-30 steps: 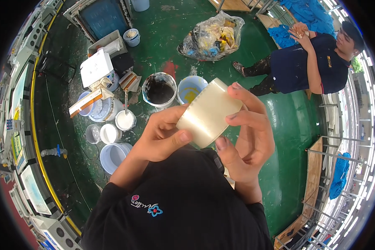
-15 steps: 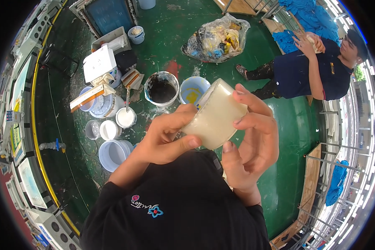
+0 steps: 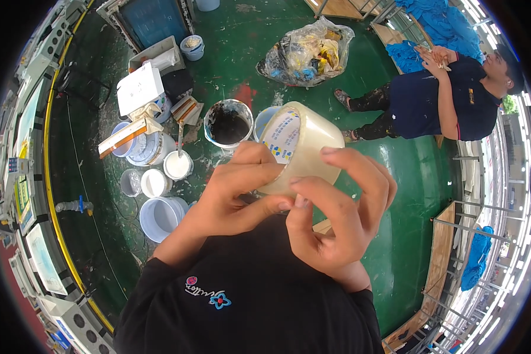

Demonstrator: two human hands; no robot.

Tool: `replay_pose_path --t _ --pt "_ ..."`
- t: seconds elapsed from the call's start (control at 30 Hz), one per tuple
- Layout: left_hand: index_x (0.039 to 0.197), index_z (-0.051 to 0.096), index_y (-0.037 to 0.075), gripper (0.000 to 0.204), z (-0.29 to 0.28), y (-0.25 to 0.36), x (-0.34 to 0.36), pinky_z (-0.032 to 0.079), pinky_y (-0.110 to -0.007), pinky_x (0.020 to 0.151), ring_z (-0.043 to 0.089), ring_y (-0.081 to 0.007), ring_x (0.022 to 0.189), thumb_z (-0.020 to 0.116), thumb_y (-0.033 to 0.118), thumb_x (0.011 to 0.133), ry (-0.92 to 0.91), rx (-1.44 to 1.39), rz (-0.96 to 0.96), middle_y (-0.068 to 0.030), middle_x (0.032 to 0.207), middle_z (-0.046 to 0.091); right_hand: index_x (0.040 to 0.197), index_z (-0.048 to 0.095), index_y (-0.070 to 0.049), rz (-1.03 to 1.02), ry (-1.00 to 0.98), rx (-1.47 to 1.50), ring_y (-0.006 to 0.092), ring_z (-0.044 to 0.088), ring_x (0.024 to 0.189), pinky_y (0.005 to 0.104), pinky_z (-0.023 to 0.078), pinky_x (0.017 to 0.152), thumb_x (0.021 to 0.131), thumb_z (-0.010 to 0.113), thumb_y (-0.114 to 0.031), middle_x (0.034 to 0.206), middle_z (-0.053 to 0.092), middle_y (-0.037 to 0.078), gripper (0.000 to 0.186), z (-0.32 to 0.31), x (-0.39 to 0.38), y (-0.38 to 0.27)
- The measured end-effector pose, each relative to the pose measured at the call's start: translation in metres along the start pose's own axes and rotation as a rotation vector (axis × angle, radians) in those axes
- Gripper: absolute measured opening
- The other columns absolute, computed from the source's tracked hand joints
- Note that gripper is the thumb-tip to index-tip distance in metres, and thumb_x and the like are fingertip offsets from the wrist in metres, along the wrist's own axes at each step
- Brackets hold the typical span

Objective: Seal a large plastic bag filled with materials using adhesive tape.

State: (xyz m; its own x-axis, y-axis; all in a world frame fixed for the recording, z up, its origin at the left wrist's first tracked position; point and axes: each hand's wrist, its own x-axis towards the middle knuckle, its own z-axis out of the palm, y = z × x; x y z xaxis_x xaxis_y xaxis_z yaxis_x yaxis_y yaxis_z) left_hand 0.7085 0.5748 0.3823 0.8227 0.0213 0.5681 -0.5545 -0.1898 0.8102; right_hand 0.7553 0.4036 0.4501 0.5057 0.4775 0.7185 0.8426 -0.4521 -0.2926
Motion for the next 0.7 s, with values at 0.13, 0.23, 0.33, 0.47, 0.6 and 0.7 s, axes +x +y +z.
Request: replay_pose_path --t 0.13,0.23,0.33,0.47,0.6,0.7 --pt "0.107 0.07 -0.003 0.04 -0.001 0.009 0.007 0.038 -0.033 0.069 0.051 -0.0229 0.072 0.084 0.016 0.075 0.01 0.143 0.007 -0.0081 0.08 0.059 0.098 0.068 -0.011 -0.013 -0.068 0.104 0.0281 0.058 0.097 0.0404 0.043 0.089 0.077 0.069 -0.005 0.112 0.062 0.012 0.022 -0.001 0.003 0.009" --pt "0.106 0.07 -0.001 0.039 -0.003 0.018 0.012 0.038 -0.034 0.068 0.052 -0.0209 0.07 0.085 0.016 0.074 -0.042 0.293 0.023 -0.0056 0.076 0.059 0.099 0.069 -0.011 -0.003 -0.08 0.155 0.0274 0.059 0.097 0.0402 0.045 0.086 0.076 0.07 -0.002 0.11 0.062 0.012 0.025 0.0 0.003 0.016" --pt "0.106 0.071 0.0 0.039 -0.003 0.024 0.016 0.039 -0.033 0.067 0.052 -0.0191 0.069 0.085 0.015 0.072 -0.028 0.39 0.044 -0.0029 0.071 0.057 0.099 0.07 -0.011 -0.022 -0.075 0.203 0.0266 0.06 0.094 0.039 0.048 0.081 0.075 0.073 0.0 0.106 0.063 0.011 0.027 -0.001 0.003 0.021" --pt "0.105 0.072 0.001 0.037 -0.003 0.023 0.017 0.04 -0.033 0.065 0.053 -0.0188 0.067 0.084 0.012 0.073 -0.058 0.467 0.079 -0.0022 0.068 0.055 0.094 0.073 -0.012 -0.194 -0.078 0.195 0.0251 0.062 0.087 0.038 0.051 0.076 0.07 0.077 -0.002 0.1 0.064 0.008 0.027 -0.003 0.005 0.03" --pt "0.102 0.072 0.001 0.032 -0.004 0.023 0.019 0.04 -0.034 0.064 0.053 -0.0201 0.066 0.083 0.009 0.073 -0.125 0.391 0.003 -0.0038 0.068 0.054 0.083 0.072 -0.01 -0.271 -0.135 0.148 0.0231 0.063 0.084 0.04 0.053 0.075 0.059 0.077 -0.007 0.096 0.063 0.003 0.025 -0.011 0.008 0.038" --pt "0.095 0.072 0.001 0.026 -0.004 0.026 0.021 0.04 -0.035 0.06 0.052 -0.0215 0.064 0.083 0.009 0.072 -0.255 0.356 -0.068 -0.0054 0.067 0.053 0.086 0.069 -0.009 -0.313 -0.194 0.18 0.0221 0.063 0.086 0.0386 0.053 0.076 0.061 0.076 -0.008 0.097 0.062 0.003 0.025 -0.022 0.005 0.043"
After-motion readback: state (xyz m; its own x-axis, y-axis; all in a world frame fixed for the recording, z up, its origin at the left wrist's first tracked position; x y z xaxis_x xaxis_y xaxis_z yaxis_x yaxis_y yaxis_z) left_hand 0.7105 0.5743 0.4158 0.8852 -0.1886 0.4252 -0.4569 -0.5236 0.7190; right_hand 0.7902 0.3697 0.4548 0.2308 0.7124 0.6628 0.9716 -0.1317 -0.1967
